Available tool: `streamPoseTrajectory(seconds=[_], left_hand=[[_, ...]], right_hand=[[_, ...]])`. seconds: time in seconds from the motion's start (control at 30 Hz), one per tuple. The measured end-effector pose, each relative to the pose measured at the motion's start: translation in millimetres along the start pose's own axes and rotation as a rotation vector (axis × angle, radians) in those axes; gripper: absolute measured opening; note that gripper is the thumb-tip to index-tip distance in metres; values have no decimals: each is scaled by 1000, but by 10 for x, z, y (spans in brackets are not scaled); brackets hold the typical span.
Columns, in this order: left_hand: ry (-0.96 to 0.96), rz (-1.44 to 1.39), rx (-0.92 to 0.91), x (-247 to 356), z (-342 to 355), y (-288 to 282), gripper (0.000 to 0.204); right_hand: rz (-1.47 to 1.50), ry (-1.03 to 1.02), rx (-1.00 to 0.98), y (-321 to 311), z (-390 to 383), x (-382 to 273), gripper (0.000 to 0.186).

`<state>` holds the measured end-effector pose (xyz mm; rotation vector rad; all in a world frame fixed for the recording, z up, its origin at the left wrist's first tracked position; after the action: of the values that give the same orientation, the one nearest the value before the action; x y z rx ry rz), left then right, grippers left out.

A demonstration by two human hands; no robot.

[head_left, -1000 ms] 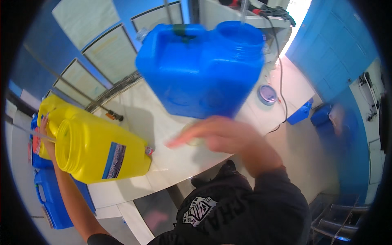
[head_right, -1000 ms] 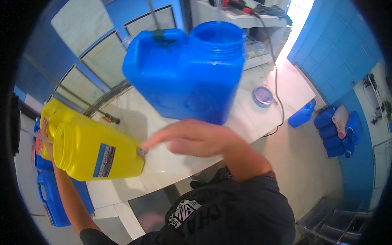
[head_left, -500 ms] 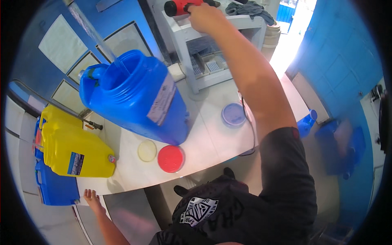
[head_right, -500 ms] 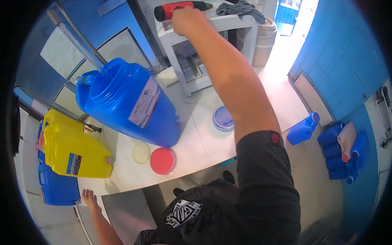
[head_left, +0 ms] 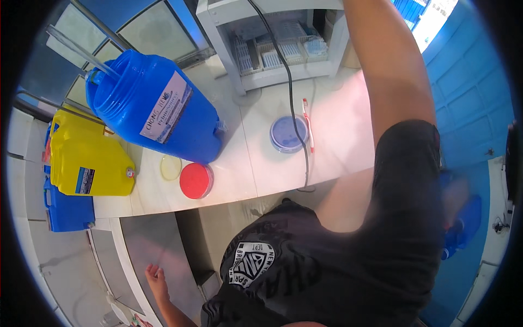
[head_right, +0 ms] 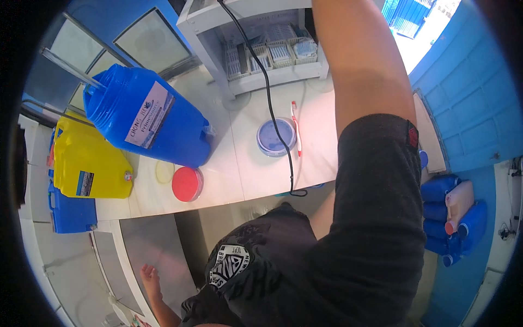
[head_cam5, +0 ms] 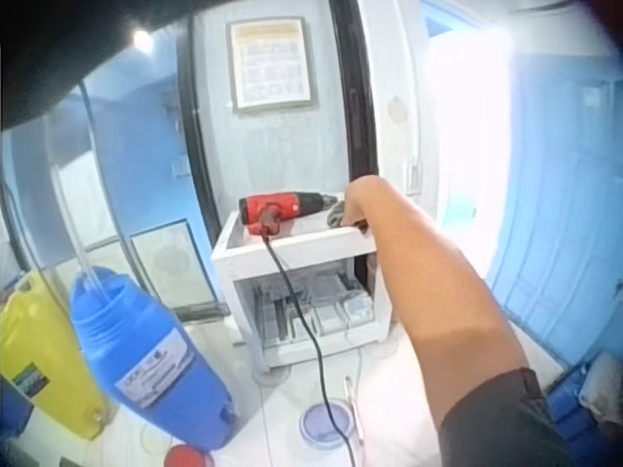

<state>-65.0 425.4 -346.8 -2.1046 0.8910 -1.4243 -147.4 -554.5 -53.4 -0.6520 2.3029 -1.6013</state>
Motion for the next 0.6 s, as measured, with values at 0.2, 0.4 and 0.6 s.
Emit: streamPoseTrajectory(seconds=[0.2, 0.4, 0.6], left_hand=[[229, 121, -388, 760, -184, 537, 49], [848, 288, -515, 2646, -710, 1028, 58], [1343, -723, -424, 3928, -1356, 1832, 97]], right_hand=[[-56, -91, 915, 74, -200, 153, 20], [651, -517, 1019, 192, -2208, 200, 18], [516, -1332, 914, 1421, -3436, -671, 27]])
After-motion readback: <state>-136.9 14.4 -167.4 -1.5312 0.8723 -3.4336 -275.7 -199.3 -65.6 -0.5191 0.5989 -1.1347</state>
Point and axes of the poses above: each hand's wrist, its own z-axis towards the middle knuckle, its own y-axis out of the palm, x = y × z, the point moved 3 cm from there along z, towards the middle knuckle, and after that the axes turned 3 degrees about -x, right-handed, at the moved point
